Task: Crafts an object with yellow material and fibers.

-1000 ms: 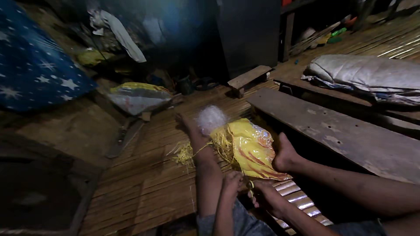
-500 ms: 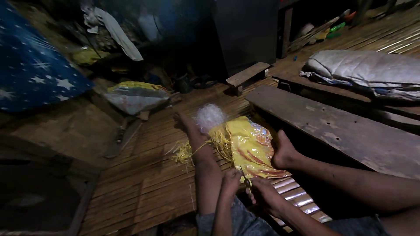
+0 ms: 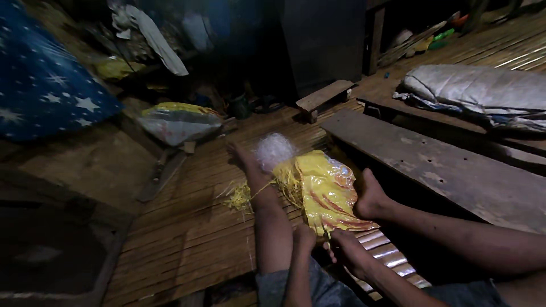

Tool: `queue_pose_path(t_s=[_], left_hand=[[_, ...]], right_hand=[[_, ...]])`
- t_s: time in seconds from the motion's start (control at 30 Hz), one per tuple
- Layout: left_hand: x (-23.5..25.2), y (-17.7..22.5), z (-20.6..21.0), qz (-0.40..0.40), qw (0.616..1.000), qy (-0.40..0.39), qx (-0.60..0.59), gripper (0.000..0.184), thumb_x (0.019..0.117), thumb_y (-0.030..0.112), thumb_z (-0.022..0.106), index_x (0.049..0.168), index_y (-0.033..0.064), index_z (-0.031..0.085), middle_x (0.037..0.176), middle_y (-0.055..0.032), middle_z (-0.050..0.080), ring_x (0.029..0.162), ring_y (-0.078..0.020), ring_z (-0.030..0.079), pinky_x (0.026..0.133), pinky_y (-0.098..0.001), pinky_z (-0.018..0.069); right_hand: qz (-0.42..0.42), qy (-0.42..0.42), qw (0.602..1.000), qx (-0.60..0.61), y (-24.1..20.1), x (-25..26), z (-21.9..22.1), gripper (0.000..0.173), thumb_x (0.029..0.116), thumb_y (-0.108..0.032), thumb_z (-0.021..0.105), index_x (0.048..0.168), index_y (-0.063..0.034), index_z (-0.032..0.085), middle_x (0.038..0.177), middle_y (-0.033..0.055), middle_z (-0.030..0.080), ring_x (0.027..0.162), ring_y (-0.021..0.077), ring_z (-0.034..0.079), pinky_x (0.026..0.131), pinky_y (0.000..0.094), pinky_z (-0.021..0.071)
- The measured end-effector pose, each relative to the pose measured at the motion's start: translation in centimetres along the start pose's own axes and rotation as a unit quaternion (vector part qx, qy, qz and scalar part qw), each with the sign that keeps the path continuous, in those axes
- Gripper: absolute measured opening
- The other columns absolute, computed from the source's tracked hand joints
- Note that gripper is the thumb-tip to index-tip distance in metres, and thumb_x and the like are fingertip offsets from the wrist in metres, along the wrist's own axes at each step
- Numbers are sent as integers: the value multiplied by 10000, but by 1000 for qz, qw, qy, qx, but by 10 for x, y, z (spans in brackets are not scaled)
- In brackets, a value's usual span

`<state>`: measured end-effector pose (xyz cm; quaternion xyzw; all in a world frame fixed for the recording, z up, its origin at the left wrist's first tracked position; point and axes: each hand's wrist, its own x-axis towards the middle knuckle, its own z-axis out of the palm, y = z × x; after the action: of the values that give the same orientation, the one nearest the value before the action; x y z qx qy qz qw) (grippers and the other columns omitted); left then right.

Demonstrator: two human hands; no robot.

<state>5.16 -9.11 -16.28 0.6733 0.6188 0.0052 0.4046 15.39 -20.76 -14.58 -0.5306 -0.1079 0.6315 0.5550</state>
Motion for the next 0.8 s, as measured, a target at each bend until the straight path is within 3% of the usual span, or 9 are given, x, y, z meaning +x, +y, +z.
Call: queue_pose_path(t_s=[0.07,0.17,0.33,0.8], left_hand=[[1,-3,-5,31,999,6,-22,301,1037,207,543,1180,-24,673,1106,-230,678,986,-337,669,899,-528,532],[4,-13,-5,57,992,4,-111,243,1031,193,588,1139,1,689,912,-140,648,711,-193,592,674,-370,523],[0,-10,-7,33,972,19,-233,177,960,117,701,1066,-25,693,771,-92,643,560,-118,558,543,-272,501],[-1,-9,-7,34,962,27,-270,146,996,82,627,1058,-37,684,769,-82,635,538,-101,527,510,-248,467]], right_hand=[[21,8,1000,-4,1,-2,2,279,1113,-218,399,1063,-15,584,773,78,678,519,129,582,476,261,494],[48,-2,999,-13,2,-12,11,283,1112,-258,410,1107,-34,584,790,66,667,540,124,572,493,262,487],[64,-22,998,-6,9,-19,20,247,1112,-258,432,1148,-42,548,817,80,677,543,129,585,490,257,491],[76,-23,997,15,9,-24,25,272,1108,-261,431,1089,-34,580,778,68,670,506,114,555,461,244,467]])
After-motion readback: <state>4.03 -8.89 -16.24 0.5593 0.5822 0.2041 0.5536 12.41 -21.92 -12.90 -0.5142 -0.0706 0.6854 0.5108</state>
